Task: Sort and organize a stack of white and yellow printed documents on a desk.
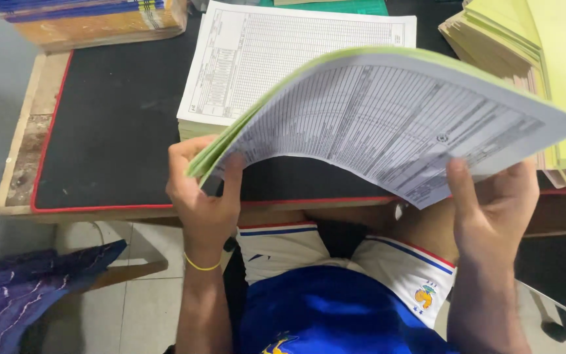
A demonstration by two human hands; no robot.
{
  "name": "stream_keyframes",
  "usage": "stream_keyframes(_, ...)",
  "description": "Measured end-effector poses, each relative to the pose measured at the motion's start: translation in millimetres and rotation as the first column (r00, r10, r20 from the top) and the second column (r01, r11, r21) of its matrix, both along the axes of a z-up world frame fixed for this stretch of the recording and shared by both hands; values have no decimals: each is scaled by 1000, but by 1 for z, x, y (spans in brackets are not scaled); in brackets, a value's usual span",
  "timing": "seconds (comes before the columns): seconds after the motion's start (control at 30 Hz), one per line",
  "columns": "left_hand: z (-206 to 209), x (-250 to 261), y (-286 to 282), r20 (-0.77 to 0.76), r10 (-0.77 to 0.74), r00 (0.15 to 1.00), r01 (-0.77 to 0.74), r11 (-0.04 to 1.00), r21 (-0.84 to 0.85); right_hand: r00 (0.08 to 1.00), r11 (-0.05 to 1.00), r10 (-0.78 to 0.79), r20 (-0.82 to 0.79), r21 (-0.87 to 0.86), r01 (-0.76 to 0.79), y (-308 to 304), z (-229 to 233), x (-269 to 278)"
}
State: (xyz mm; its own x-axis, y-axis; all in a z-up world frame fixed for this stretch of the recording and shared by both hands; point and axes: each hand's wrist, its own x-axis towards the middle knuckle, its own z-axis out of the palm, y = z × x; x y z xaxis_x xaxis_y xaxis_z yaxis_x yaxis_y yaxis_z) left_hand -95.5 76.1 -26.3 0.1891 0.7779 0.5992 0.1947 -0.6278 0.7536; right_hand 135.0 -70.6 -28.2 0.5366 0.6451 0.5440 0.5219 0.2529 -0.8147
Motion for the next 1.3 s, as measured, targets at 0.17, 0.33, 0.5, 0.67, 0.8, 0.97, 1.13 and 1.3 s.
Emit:
stream_keyframes(0.17, 0, 15, 11, 91, -88, 992, 77, 991, 110, 994, 993, -78, -77, 79, 84, 9, -5, -10)
stream_keyframes(0.33, 1, 15, 3, 134, 4, 991, 10, 994, -107, 985, 977, -162, 66, 150, 150, 11, 1, -13)
stream_keyframes(0.5, 9, 16, 6, 179, -70, 981, 79, 996, -42, 997, 991, -78, -22, 108, 80, 15, 7, -12)
stream_keyframes(0.67, 6, 20, 10, 101, -52, 994, 50, 999, 22, 998, 996, -50, -31, 66, 52, 17, 6, -10)
stream_keyframes(0.8, -15, 22, 15, 381, -58, 923, 122, 982, -146, 986, 997, -38, -164, 56, 47, 17, 4, -10)
stream_keyframes(0.97, -15, 16, 20, 291, -56, 955, 93, 989, -114, 949, 989, -143, -280, -86, 123, 14, 13, -7)
stream_keyframes(1.13, -16, 9, 26, 431, -288, 855, 341, 939, -50, 794, 992, -102, -599, -1, 127, 6, -9, 9)
stream_keyframes(1.3, -24, -6, 36, 388, -445, 807, 453, 888, 77, 551, 923, 323, -769, 128, -362, -14, -4, 6)
